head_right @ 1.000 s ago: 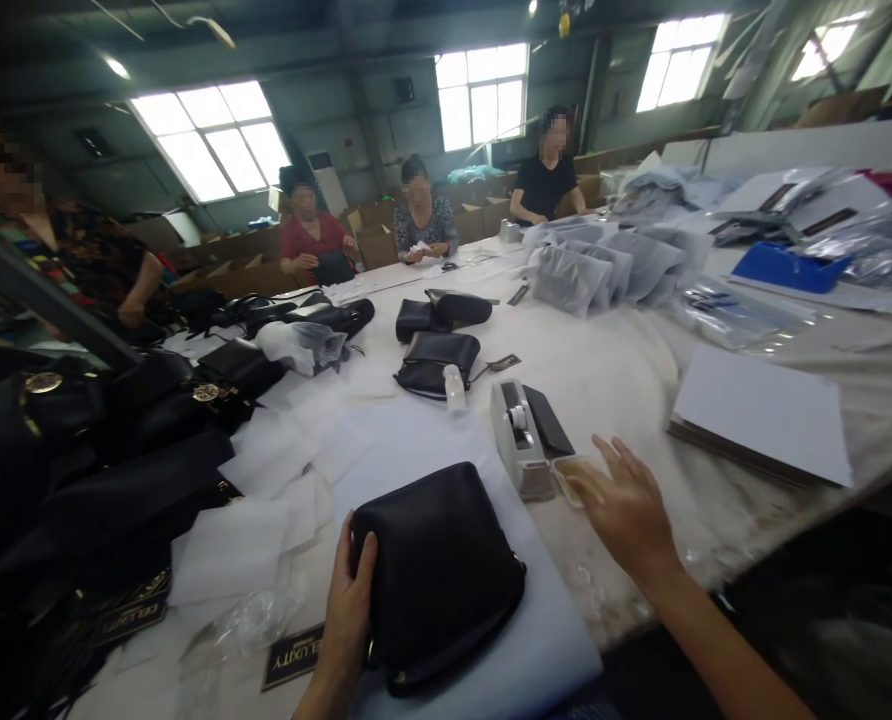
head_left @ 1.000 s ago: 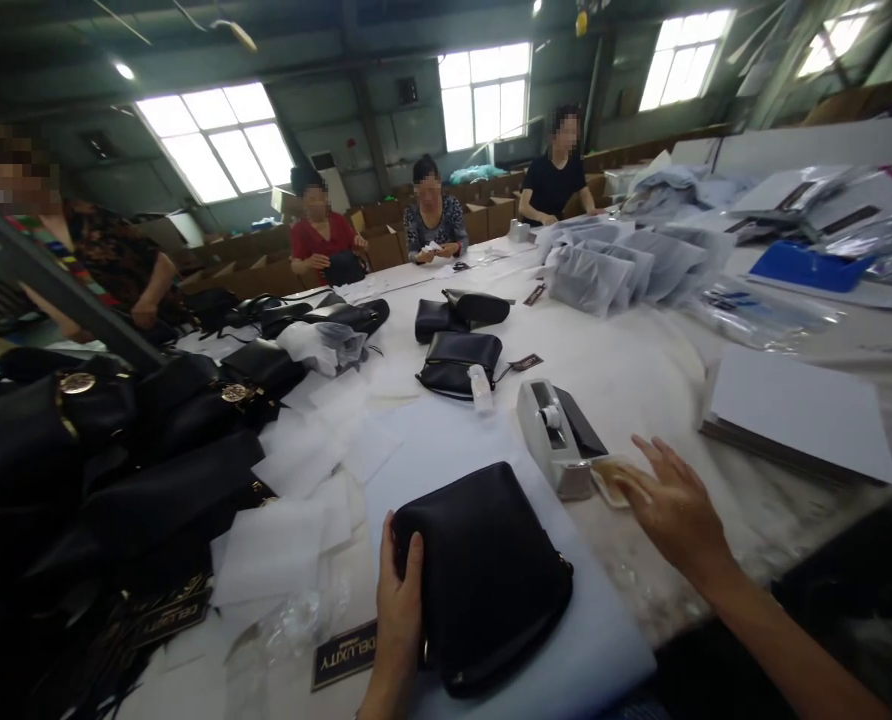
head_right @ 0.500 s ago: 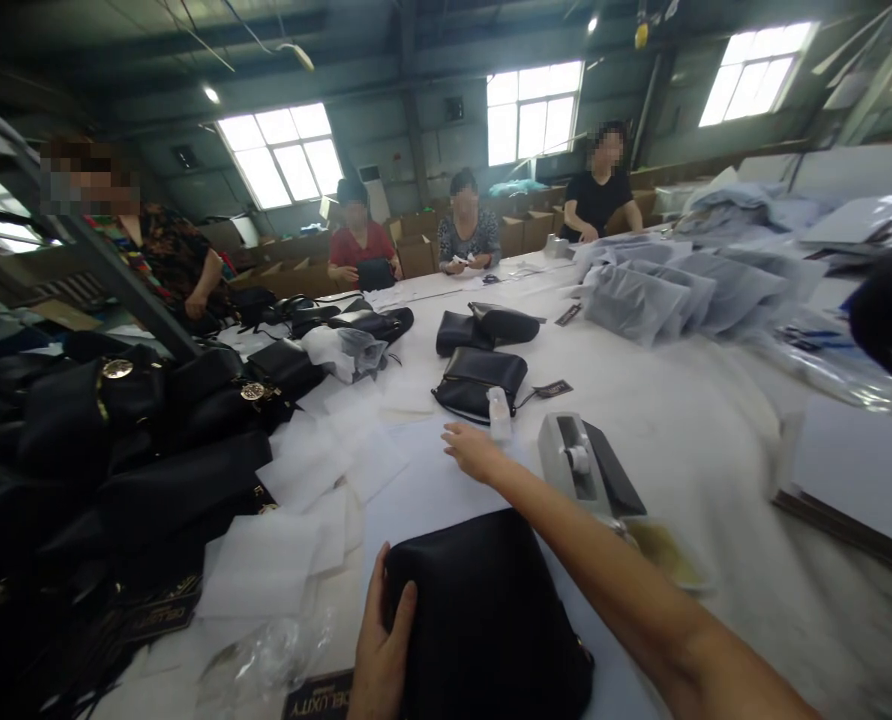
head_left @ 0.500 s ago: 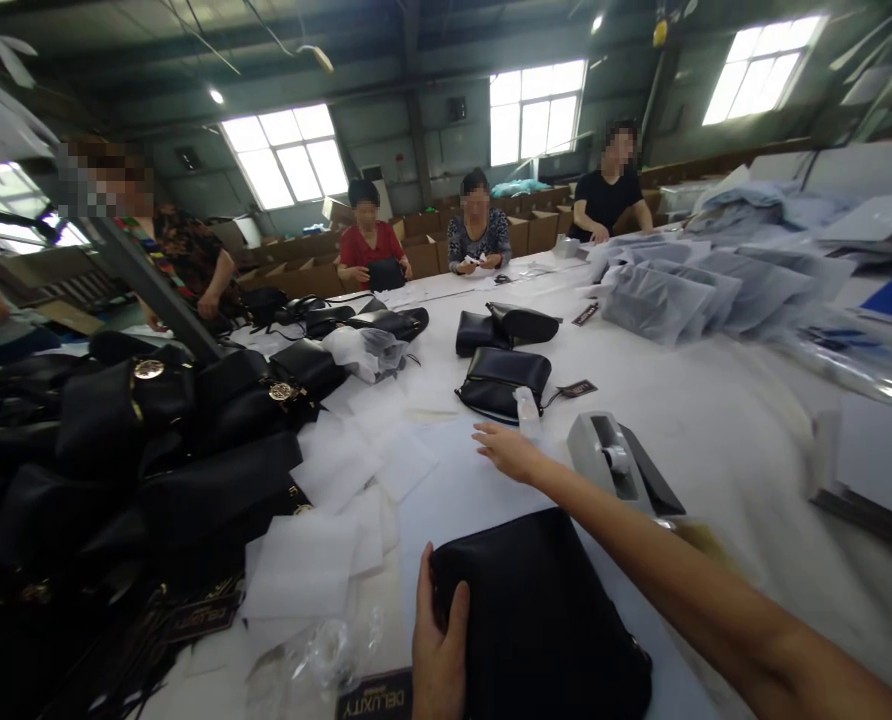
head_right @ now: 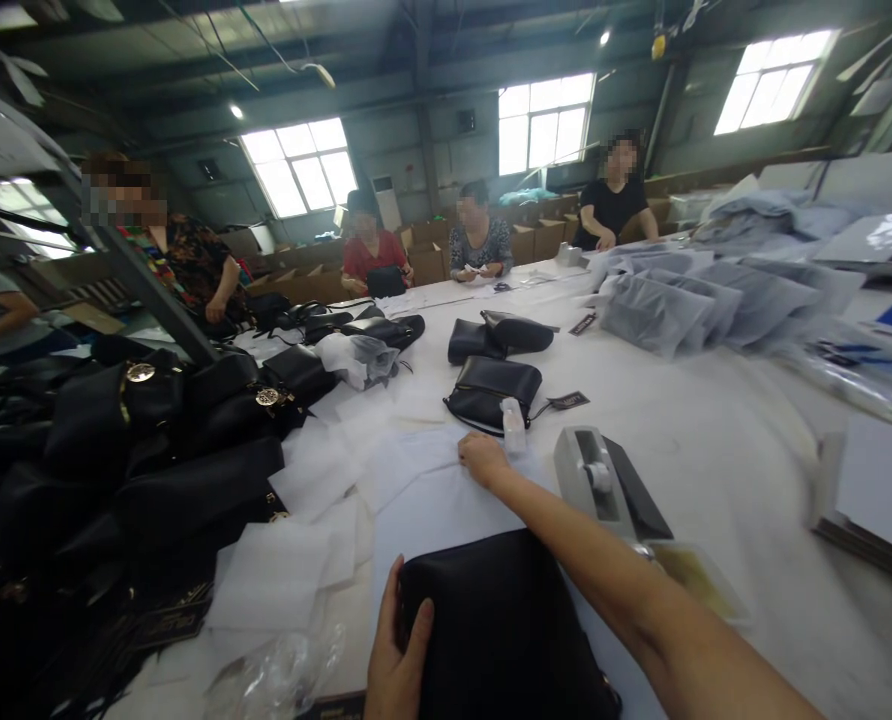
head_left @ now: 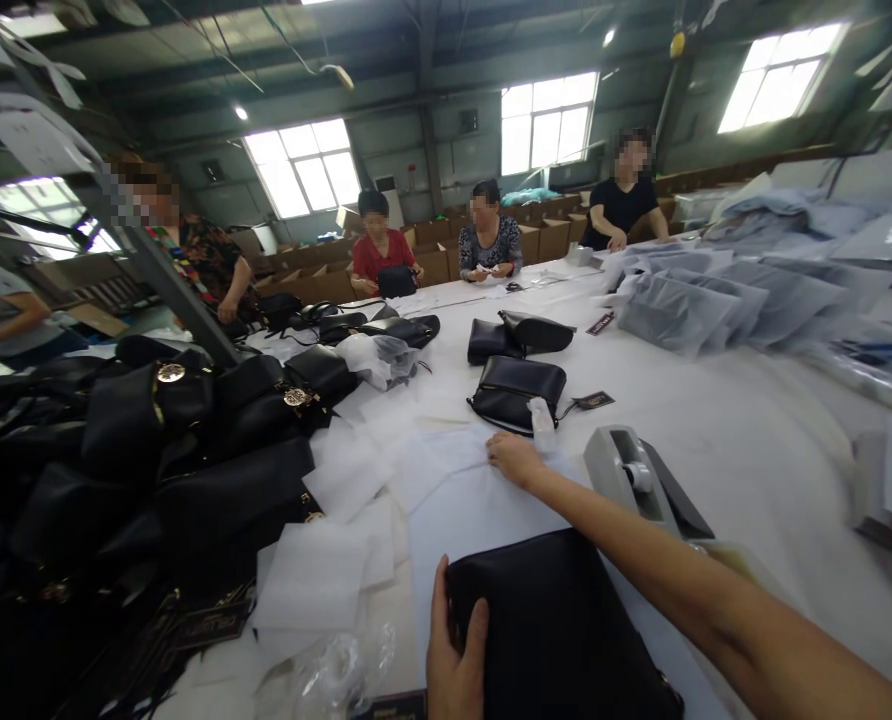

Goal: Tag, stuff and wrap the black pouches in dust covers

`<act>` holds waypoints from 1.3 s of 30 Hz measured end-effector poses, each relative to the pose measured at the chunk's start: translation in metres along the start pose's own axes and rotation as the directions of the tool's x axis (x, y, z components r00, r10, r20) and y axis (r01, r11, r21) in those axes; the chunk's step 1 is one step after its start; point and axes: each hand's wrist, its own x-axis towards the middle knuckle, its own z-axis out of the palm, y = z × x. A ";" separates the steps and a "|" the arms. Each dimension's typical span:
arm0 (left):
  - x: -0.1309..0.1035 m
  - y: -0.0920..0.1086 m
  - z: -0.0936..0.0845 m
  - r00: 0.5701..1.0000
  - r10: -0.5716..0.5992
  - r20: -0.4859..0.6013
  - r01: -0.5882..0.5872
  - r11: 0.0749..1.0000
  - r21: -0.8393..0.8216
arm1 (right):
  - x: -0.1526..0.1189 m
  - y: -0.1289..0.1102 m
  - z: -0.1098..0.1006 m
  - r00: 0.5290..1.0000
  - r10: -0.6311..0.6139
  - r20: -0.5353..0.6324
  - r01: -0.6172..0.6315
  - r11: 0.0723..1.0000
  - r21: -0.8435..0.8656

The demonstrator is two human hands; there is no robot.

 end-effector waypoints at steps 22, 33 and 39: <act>0.000 0.001 -0.001 1.000 0.010 0.006 -0.010 1.000 0.001 | -0.001 0.011 0.008 0.997 0.051 -0.064 -0.046 0.996 0.071; 0.000 0.002 -0.001 1.000 0.016 0.000 -0.016 1.000 -0.010 | 0.011 0.006 0.005 0.994 0.109 0.008 -0.109 0.992 0.068; 0.003 -0.004 -0.001 1.000 0.021 -0.004 -0.021 1.000 -0.016 | 0.022 0.007 -0.008 0.990 0.094 0.101 -0.103 0.991 0.087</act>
